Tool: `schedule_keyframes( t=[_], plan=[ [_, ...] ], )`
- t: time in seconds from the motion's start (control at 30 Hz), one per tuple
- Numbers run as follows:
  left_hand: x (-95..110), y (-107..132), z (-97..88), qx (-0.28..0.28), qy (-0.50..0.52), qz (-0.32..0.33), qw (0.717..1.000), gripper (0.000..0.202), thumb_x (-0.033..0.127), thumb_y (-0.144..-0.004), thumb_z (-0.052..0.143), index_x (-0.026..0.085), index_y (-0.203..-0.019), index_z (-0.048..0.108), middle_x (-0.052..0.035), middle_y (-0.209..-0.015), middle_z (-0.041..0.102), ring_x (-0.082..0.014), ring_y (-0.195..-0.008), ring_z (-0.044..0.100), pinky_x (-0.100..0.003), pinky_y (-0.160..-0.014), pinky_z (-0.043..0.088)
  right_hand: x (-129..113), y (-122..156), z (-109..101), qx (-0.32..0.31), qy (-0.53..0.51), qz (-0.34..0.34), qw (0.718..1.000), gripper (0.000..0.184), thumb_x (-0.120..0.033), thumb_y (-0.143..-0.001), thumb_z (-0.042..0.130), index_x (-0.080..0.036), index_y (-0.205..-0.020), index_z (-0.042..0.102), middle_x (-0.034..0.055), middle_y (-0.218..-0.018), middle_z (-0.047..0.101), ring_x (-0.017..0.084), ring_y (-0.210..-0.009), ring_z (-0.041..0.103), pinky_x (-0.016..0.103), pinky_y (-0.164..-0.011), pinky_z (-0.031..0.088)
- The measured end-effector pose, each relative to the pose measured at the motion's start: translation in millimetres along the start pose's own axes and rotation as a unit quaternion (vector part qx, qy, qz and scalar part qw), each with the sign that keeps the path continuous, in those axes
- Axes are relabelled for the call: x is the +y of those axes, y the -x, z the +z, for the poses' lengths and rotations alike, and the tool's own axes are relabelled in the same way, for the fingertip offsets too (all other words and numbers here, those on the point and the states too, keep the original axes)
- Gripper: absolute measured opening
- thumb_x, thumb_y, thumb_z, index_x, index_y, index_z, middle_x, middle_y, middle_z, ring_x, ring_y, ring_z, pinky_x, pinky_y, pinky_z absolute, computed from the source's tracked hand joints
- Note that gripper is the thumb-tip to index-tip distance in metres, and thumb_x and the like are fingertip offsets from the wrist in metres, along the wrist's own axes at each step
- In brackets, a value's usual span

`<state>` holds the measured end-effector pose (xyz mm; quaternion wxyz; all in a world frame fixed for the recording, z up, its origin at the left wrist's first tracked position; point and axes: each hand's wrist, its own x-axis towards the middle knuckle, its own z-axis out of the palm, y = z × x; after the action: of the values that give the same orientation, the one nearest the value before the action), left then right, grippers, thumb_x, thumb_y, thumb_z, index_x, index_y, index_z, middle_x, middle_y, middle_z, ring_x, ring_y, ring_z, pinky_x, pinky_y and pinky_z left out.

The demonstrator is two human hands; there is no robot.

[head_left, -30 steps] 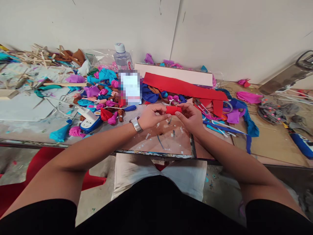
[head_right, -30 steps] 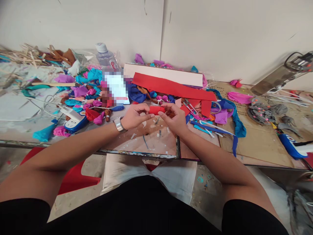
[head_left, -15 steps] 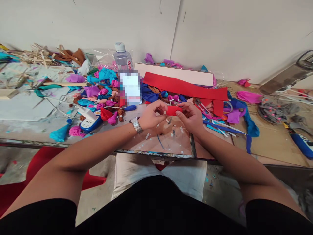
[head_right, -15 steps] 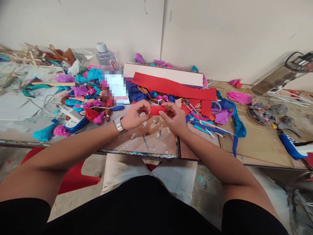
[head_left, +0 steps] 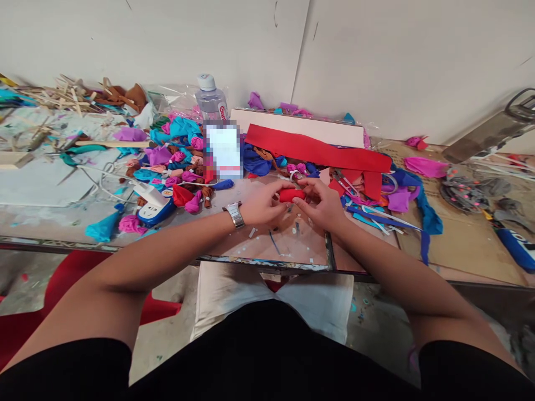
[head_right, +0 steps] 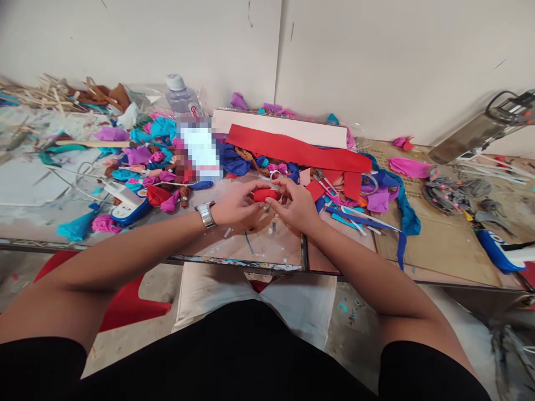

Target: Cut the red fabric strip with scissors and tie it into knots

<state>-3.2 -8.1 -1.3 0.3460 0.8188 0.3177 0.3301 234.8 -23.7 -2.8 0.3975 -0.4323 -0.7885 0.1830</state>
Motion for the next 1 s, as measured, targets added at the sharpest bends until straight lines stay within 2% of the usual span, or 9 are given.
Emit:
schedule_keyframes(
  t=[0.17, 0.33, 0.53, 0.73, 0.87, 1.0],
  plan=[
    [0.4, 0.3, -0.4, -0.019, -0.059, 0.026, 0.998, 0.042, 0.029, -0.094, 0.065, 0.020, -0.134, 0.068, -0.0095, -0.126, 0.078, -0.0245, -0.104, 0.073, -0.037, -0.088, 0.058, -2.6, -1.1, -1.8, 0.007, 0.023, -0.012, 1.000, 0.048, -0.058, -0.093, 0.076, -0.024, -0.127, 0.069, 0.0014, -0.082, 0.069, 0.020, -0.072, 0.064, 0.035, -0.072, 0.049],
    [0.3, 1.5, -0.8, -0.028, -0.112, 0.030, 0.993, 0.038, 0.035, -0.097, 0.064, 0.017, -0.130, 0.071, -0.0114, -0.120, 0.080, -0.0234, -0.092, 0.073, -0.036, -0.081, 0.055, -5.1, -1.7, -2.7, 0.002, 0.044, -0.031, 0.999, 0.044, -0.053, -0.094, 0.074, -0.023, -0.126, 0.069, 0.0000, -0.078, 0.065, 0.019, -0.068, 0.060, 0.036, -0.074, 0.047],
    [-2.5, 2.0, 0.0, -0.041, -0.115, 0.031, 0.992, 0.040, 0.039, -0.096, 0.067, 0.021, -0.131, 0.072, -0.0105, -0.119, 0.080, -0.0250, -0.098, 0.074, -0.035, -0.084, 0.054, -8.8, -1.5, -3.0, -0.033, 0.064, -0.034, 0.997, 0.039, -0.048, -0.094, 0.073, -0.022, -0.124, 0.070, -0.0002, -0.075, 0.064, 0.020, -0.068, 0.057, 0.036, -0.076, 0.044],
    [-7.0, 1.8, 1.8, -0.048, -0.106, 0.027, 0.993, 0.023, 0.041, -0.097, 0.066, 0.021, -0.102, 0.077, -0.0064, -0.093, 0.079, -0.0209, -0.079, 0.069, -0.031, -0.071, 0.047, -8.1, -1.3, -2.7, -0.027, 0.045, -0.028, 0.998, 0.041, -0.055, -0.095, 0.072, -0.024, -0.121, 0.071, -0.0008, -0.073, 0.063, 0.019, -0.068, 0.058, 0.036, -0.077, 0.044],
    [-7.2, 1.2, 2.8, -0.049, -0.122, 0.021, 0.991, 0.028, 0.045, -0.095, 0.068, 0.019, -0.086, 0.074, -0.0055, -0.080, 0.075, -0.0196, -0.073, 0.064, -0.031, -0.067, 0.042, -8.5, -1.1, -3.2, -0.039, 0.039, -0.031, 0.998, 0.042, -0.058, -0.095, 0.072, -0.023, -0.119, 0.072, -0.0009, -0.073, 0.064, 0.019, -0.067, 0.058, 0.036, -0.077, 0.044],
    [-5.5, 0.3, 2.0, -0.066, -0.096, 0.014, 0.993, 0.032, 0.048, -0.093, 0.070, 0.018, -0.082, 0.075, -0.0038, -0.074, 0.072, -0.0173, -0.068, 0.060, -0.029, -0.063, 0.039, -8.5, -1.1, -3.5, -0.051, 0.036, -0.032, 0.998, 0.042, -0.060, -0.096, 0.071, -0.023, -0.117, 0.074, -0.0017, -0.069, 0.063, 0.018, -0.066, 0.056, 0.035, -0.074, 0.044]
  ],
)
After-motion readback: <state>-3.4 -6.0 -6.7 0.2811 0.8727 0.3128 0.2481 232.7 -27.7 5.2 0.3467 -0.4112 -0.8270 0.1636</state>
